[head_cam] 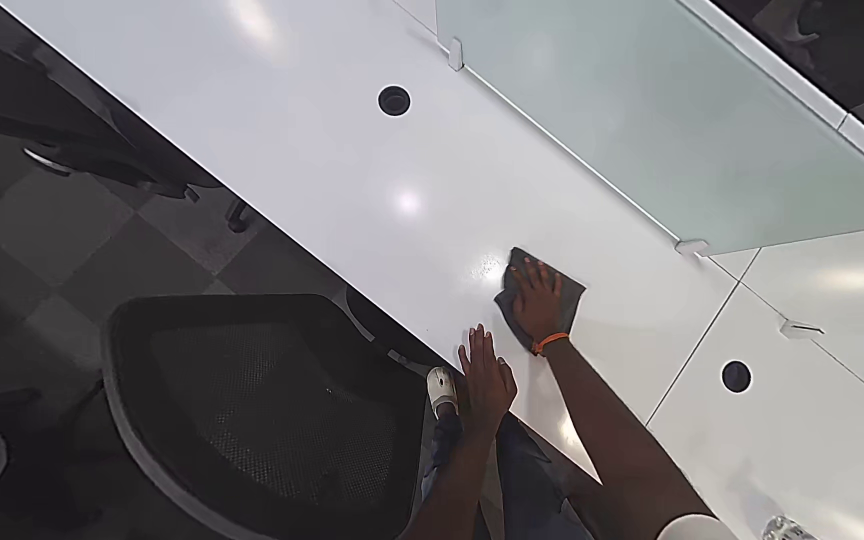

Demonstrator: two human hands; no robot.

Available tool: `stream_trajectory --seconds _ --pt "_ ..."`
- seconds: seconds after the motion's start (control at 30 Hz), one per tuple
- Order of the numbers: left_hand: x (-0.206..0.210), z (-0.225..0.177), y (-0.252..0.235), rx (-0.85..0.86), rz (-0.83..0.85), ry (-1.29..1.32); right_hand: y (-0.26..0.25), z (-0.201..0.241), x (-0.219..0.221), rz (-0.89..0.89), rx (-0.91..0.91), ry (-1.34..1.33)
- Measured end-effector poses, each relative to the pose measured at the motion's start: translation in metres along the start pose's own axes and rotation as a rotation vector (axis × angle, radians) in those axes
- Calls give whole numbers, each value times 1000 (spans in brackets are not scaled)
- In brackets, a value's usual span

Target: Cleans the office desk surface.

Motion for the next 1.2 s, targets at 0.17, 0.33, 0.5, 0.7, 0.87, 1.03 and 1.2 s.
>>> stream_trajectory --seconds 0.17,0.33,0.5,0.7,0.87,1.03,1.2 --pt "13 8 -27 178 30 92 22 -53 -7 -43 272 0" --pt "28 21 -65 431 188 116 110 -41 0 -56 352 14" --pt "52 34 -118 753 527 79 137 -21 12 14 363 54" --pt "67 39 -137 782 567 77 71 -42 -2 41 380 -16" --pt "68 36 -137 740 596 -59 -3 -67 -13 23 407 -18" --pt "71 36 -134 758 604 -156 -62 -88 -21 -8 421 -23" --pt "72 38 -134 769 584 -177 -119 -104 -31 -63 485 -38"
Point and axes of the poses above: each hand's wrist, its own y-axis away from the middle knuckle, its own x-axis out of the palm, z = x × y, the point moved 3 cm from there along -y, towards the middle knuckle, and after that the axes turned 15 degrees about x, right-handed, at the moved point
